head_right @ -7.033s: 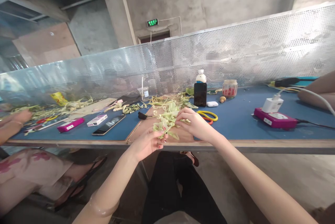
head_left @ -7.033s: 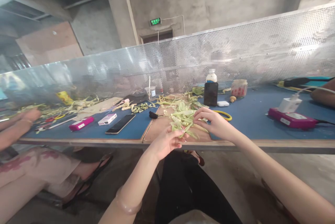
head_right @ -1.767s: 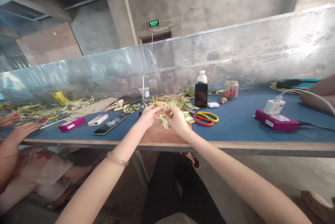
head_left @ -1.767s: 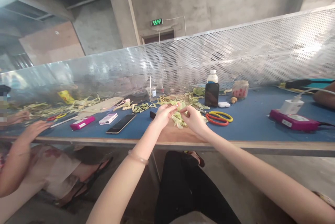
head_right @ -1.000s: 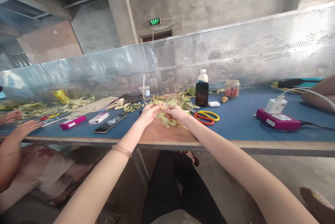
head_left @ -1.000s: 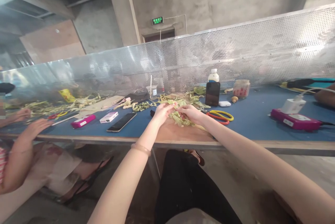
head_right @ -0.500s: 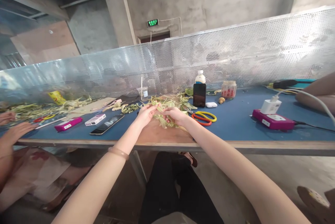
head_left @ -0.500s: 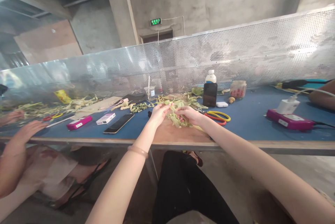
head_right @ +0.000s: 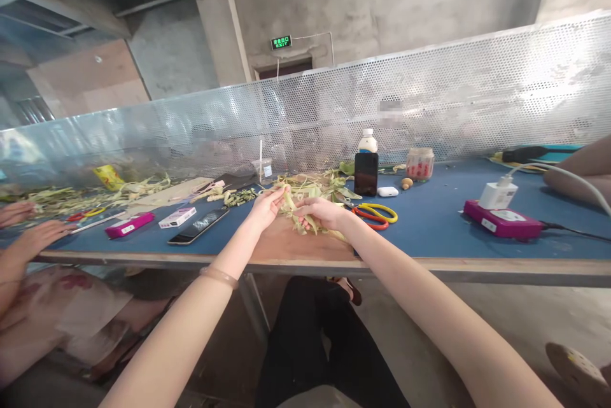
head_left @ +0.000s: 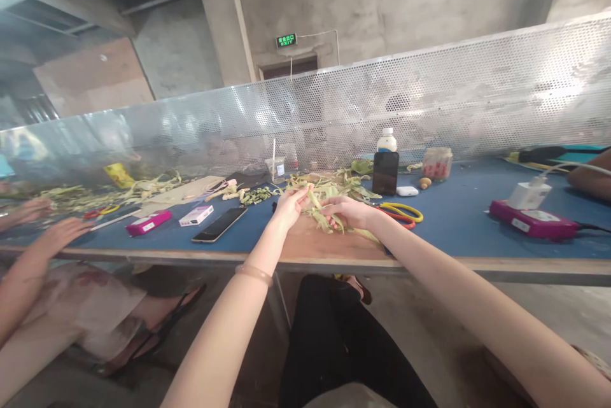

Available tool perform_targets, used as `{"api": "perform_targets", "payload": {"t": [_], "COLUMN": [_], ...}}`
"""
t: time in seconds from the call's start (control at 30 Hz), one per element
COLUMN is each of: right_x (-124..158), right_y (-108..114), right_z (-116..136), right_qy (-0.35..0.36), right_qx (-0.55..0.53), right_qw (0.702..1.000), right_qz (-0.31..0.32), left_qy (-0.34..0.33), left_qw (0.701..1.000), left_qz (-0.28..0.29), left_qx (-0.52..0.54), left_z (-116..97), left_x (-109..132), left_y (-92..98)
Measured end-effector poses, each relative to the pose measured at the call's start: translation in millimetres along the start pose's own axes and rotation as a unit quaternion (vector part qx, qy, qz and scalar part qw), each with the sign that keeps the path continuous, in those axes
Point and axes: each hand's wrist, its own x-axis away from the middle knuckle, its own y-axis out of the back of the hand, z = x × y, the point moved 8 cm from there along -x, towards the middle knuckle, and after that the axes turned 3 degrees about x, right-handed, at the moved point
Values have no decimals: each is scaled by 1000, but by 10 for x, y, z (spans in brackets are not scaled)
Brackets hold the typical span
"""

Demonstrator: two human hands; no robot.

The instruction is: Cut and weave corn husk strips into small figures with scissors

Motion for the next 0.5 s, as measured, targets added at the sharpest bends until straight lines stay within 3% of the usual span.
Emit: {"api": "perform_targets", "payload": {"t": [0.1, 0.2, 0.27, 0.37, 0.5], "right_x": [-1, 28, 41, 68, 66], "right_y": [123, 355, 429, 435, 238], "right_z": [65, 170, 232, 341, 432], "right_qy": [39, 89, 121, 179, 233], "right_qx": [73, 145, 169, 212, 321], "right_qw": [993, 959, 939, 914, 887], "right_qz": [-81, -226, -272, -297, -238], "left_qy": [11, 32, 43, 54, 59], "left_qw": [999, 998, 997, 995, 992], "left_qz": [29, 51, 61, 77, 95], "left_qx": [-10, -18, -28, -43, -51], "left_z": [14, 31, 37, 42, 48], "left_x": [22, 70, 103, 142, 172], "left_y": [-55, -123, -162, -214, -262]}}
